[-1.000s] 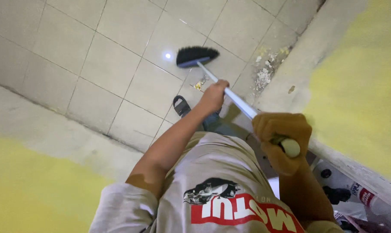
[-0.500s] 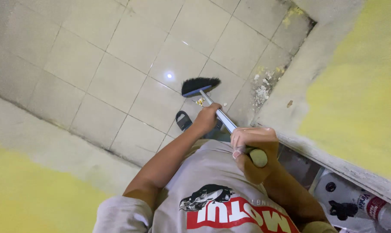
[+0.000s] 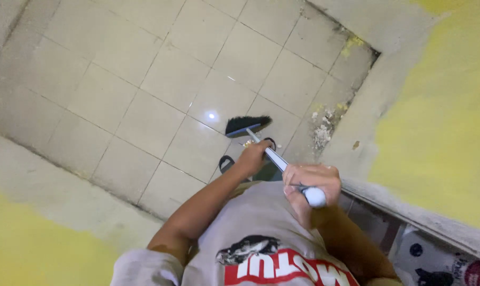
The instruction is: The person sweeps debris from a tiled floor into a pile using a broom.
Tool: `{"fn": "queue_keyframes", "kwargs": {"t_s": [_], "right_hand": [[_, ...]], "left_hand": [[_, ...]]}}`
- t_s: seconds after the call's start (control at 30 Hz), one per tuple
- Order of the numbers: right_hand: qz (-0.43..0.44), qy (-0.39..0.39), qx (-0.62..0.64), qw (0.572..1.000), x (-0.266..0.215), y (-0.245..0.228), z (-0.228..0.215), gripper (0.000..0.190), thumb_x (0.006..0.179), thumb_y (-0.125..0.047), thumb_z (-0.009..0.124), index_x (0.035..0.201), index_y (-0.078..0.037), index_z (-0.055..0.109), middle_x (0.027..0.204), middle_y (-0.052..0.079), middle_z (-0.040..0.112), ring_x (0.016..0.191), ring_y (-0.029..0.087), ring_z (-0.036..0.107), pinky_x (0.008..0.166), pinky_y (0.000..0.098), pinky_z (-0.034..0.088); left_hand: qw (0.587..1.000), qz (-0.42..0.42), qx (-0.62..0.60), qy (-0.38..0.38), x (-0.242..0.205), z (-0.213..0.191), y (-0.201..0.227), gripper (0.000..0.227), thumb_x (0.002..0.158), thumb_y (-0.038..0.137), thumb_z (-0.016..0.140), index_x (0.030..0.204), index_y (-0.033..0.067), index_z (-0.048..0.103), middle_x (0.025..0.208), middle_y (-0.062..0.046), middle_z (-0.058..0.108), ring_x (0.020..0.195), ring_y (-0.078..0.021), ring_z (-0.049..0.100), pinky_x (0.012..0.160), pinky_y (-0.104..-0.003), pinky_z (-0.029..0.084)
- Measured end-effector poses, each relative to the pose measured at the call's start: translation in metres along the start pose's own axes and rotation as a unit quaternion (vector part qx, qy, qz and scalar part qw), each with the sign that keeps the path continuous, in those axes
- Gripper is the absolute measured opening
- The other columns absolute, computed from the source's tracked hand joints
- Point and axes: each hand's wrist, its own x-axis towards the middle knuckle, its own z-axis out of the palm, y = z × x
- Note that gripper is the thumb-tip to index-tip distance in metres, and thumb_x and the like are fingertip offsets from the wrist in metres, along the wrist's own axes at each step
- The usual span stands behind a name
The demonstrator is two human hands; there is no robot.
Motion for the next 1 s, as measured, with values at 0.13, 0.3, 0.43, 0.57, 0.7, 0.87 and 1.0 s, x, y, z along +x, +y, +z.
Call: {"fn": "queue_keyframes", "kwargs": {"t_s": [0.13,0.3,0.43,0.57,0.7,0.87,1.0], "right_hand": [[-0.018,-0.003,-0.010,1.000,0.014,0.004,-0.021,0.008,0.076,0.004,0.056,0.068,0.002,0.057,0.063,0.011,0.059,0.053,0.020,0.061,0.053,0.0298,0.048],[-0.062,0.036,-0.014,0.997,0.030,0.022,-0.044,0.011,0.078,0.004,0.057,0.067,0.001,0.057,0.063,0.009,0.061,0.050,0.019,0.058,0.051,0.0287,0.045],[-0.126,0.061,-0.014,0.990,0.054,0.036,-0.056,0.012,0.078,0.002,0.059,0.067,-0.001,0.055,0.065,0.009,0.062,0.053,0.019,0.061,0.054,0.0280,0.051],[-0.152,0.081,-0.015,0.985,0.078,0.058,-0.072,0.009,0.077,0.003,0.060,0.069,0.000,0.057,0.066,0.010,0.063,0.055,0.020,0.063,0.056,0.0296,0.052],[-0.210,0.072,0.020,0.975,0.117,0.084,-0.081,0.005,0.075,0.002,0.062,0.071,0.000,0.060,0.067,0.012,0.065,0.055,0.022,0.065,0.056,0.0304,0.054],[-0.222,0.045,0.028,0.974,0.141,0.104,-0.074,0.011,0.078,0.001,0.064,0.070,-0.001,0.057,0.063,0.011,0.061,0.053,0.024,0.062,0.053,0.0316,0.051],[-0.257,0.058,-0.015,0.965,0.159,0.127,-0.065,0.012,0.077,-0.001,0.064,0.068,-0.004,0.056,0.062,0.010,0.061,0.052,0.026,0.058,0.052,0.0330,0.045]], "left_hand": [[1.000,-0.009,-0.018,0.016,0.017,-0.001,0.013,0.030,0.083,-0.002,0.064,0.110,0.0073,0.068,0.098,-0.022,0.072,0.091,-0.0417,0.071,0.079,-0.048,0.056],[0.997,-0.006,0.016,0.071,0.052,0.002,0.012,0.026,0.083,-0.001,0.065,0.109,0.0047,0.067,0.099,-0.023,0.071,0.092,-0.0439,0.069,0.078,-0.049,0.056],[0.993,-0.039,0.046,0.100,0.088,-0.012,0.025,0.030,0.083,0.001,0.066,0.113,0.0045,0.068,0.098,-0.025,0.071,0.092,-0.0447,0.069,0.078,-0.049,0.055],[0.988,-0.084,0.043,0.121,0.118,-0.025,0.058,0.037,0.085,0.012,0.071,0.121,0.0063,0.067,0.098,-0.026,0.072,0.094,-0.0441,0.070,0.079,-0.048,0.056],[0.987,-0.038,-0.014,0.153,0.141,-0.047,0.085,0.045,0.080,0.023,0.075,0.121,0.0073,0.067,0.099,-0.023,0.073,0.096,-0.0415,0.072,0.081,-0.043,0.057],[0.983,-0.031,-0.062,0.169,0.173,-0.055,0.065,0.035,0.080,0.028,0.074,0.105,0.0046,0.070,0.094,-0.020,0.076,0.086,-0.0349,0.076,0.076,-0.038,0.057],[0.973,0.048,-0.086,0.207,0.207,-0.046,0.009,0.029,0.078,0.027,0.074,0.095,0.0041,0.068,0.086,-0.018,0.074,0.079,-0.0320,0.073,0.069,-0.039,0.055]]}}
